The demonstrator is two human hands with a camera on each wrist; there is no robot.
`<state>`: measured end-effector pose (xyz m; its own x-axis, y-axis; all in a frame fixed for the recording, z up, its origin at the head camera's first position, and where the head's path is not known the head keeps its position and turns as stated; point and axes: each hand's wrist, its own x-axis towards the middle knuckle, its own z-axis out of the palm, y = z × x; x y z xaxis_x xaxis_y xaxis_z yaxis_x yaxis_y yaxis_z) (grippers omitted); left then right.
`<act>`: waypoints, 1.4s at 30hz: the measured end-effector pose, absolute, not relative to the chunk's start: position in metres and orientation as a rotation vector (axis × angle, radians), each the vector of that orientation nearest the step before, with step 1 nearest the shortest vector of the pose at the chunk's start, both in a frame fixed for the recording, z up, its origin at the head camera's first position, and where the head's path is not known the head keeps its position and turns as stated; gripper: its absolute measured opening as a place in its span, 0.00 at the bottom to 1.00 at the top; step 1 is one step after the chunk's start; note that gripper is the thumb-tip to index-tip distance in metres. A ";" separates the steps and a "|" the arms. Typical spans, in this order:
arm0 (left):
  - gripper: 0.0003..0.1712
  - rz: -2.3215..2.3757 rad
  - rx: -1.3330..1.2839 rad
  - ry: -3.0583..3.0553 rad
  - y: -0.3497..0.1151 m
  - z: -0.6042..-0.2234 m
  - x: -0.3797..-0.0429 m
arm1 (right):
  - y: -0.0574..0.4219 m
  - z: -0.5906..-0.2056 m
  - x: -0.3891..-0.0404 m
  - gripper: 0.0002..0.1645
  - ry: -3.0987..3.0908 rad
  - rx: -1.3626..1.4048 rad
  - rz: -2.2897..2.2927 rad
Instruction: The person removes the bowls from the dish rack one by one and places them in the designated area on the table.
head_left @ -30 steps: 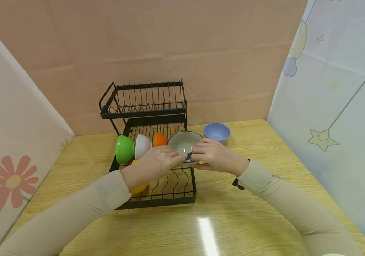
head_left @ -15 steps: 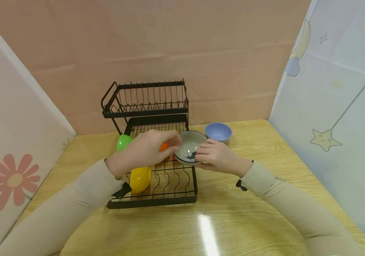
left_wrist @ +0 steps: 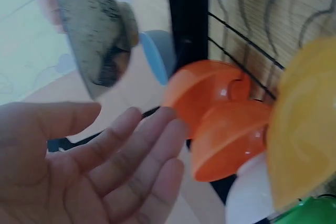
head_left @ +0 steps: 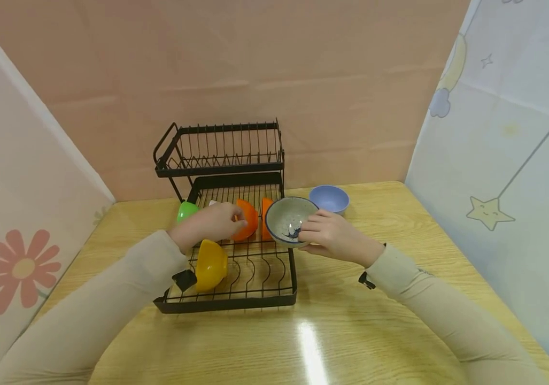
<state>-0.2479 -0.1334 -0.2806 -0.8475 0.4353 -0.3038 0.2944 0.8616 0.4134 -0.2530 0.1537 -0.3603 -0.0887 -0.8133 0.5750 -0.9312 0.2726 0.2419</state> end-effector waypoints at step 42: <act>0.17 0.461 0.449 2.444 -0.118 -0.305 -0.252 | 0.169 -0.355 -0.260 0.23 -1.904 1.500 0.230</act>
<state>-0.2516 -0.1177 -0.3048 -0.7600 0.4175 -0.4981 0.2071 0.8820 0.4232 -0.2596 0.1693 -0.3547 -0.0921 -0.7868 0.6103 -0.9097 0.3158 0.2698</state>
